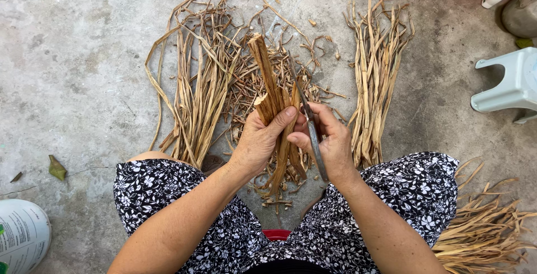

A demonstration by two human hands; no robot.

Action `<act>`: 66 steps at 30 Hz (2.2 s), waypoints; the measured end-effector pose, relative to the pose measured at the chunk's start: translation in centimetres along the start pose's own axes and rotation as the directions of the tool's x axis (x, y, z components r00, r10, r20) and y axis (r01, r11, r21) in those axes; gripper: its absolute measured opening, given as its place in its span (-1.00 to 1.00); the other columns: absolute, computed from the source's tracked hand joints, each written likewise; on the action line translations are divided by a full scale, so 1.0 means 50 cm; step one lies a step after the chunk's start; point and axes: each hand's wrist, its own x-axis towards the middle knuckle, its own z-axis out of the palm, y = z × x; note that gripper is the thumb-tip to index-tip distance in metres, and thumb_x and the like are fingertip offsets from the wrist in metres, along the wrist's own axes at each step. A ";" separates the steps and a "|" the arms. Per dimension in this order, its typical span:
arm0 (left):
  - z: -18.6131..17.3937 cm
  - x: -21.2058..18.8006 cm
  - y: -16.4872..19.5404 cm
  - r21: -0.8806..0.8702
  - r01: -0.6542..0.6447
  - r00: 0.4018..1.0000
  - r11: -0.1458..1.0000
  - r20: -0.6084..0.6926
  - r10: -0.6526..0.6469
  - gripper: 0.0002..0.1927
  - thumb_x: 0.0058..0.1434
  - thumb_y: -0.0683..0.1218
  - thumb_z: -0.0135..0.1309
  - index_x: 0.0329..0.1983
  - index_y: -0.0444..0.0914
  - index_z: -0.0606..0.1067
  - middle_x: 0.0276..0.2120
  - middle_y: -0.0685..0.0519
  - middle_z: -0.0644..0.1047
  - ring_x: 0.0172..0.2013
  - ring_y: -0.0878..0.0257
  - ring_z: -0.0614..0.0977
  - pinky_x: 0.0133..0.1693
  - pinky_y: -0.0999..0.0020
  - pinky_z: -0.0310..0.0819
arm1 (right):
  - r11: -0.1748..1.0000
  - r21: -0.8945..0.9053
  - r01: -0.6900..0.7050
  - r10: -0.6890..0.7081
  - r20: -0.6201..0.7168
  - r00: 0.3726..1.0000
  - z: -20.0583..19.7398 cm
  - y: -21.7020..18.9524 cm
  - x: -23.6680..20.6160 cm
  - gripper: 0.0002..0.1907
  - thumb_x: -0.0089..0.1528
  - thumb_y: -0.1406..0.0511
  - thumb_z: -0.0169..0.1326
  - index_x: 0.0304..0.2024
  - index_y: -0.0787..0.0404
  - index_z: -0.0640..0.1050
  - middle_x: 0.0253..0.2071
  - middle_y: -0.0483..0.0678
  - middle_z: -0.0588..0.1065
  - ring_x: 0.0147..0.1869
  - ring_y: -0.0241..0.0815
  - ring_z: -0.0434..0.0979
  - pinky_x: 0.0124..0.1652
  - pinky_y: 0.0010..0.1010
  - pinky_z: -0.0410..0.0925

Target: The person sits on a low stool on a concrete surface and trims the ends off bundles of dried plant stalks using scissors. They cut pieces from the stalks, drop the trimmed-off bits onto a growing pile in front of them, and set the trimmed stalks into separate bundles beside them.

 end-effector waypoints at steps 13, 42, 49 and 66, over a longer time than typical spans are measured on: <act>0.006 0.000 -0.016 0.345 -0.127 0.988 0.930 0.123 0.089 -0.78 0.47 -0.12 -0.05 0.11 -0.28 0.36 -0.23 0.08 0.58 -0.25 0.35 0.63 -0.17 0.44 0.61 | 0.940 0.306 0.153 -0.107 -0.162 0.981 -0.019 -0.016 0.003 -0.52 0.28 0.42 0.27 0.20 0.20 0.39 -0.11 -0.12 0.53 -0.11 -0.39 0.53 -0.06 -0.57 0.46; -0.010 0.012 0.036 0.454 -0.230 0.972 0.861 0.055 0.230 -0.77 0.33 0.00 0.22 -0.16 -0.20 0.45 -0.30 0.15 0.55 -0.29 0.40 0.56 -0.21 0.44 0.53 | 0.937 0.349 -0.003 0.074 -0.190 0.979 -0.031 -0.008 0.021 -0.51 0.20 0.52 0.26 0.14 0.18 0.44 -0.22 -0.20 0.47 -0.18 -0.41 0.54 -0.21 -0.59 0.50; 0.026 -0.016 0.047 0.676 -0.284 0.952 0.680 0.113 0.285 -0.59 0.13 -0.08 0.40 -0.05 -0.23 0.46 -0.31 0.18 0.56 -0.31 0.47 0.54 -0.27 0.54 0.50 | 0.933 0.361 0.012 0.026 -0.099 0.995 -0.017 0.004 0.013 -0.57 0.26 0.51 0.21 0.16 0.20 0.45 -0.09 -0.14 0.55 -0.05 -0.36 0.59 -0.06 -0.54 0.52; -0.017 0.012 0.022 0.108 -0.078 0.995 0.991 -0.048 0.084 -0.79 0.23 -0.15 0.28 -0.14 -0.24 0.51 -0.39 0.17 0.57 -0.46 0.45 0.49 -0.39 0.55 0.41 | 0.971 -0.166 0.171 -0.158 0.094 0.983 -0.008 -0.039 0.010 -0.18 0.10 0.07 0.39 0.28 0.19 0.33 0.09 -0.02 0.49 0.15 -0.19 0.53 0.14 -0.28 0.39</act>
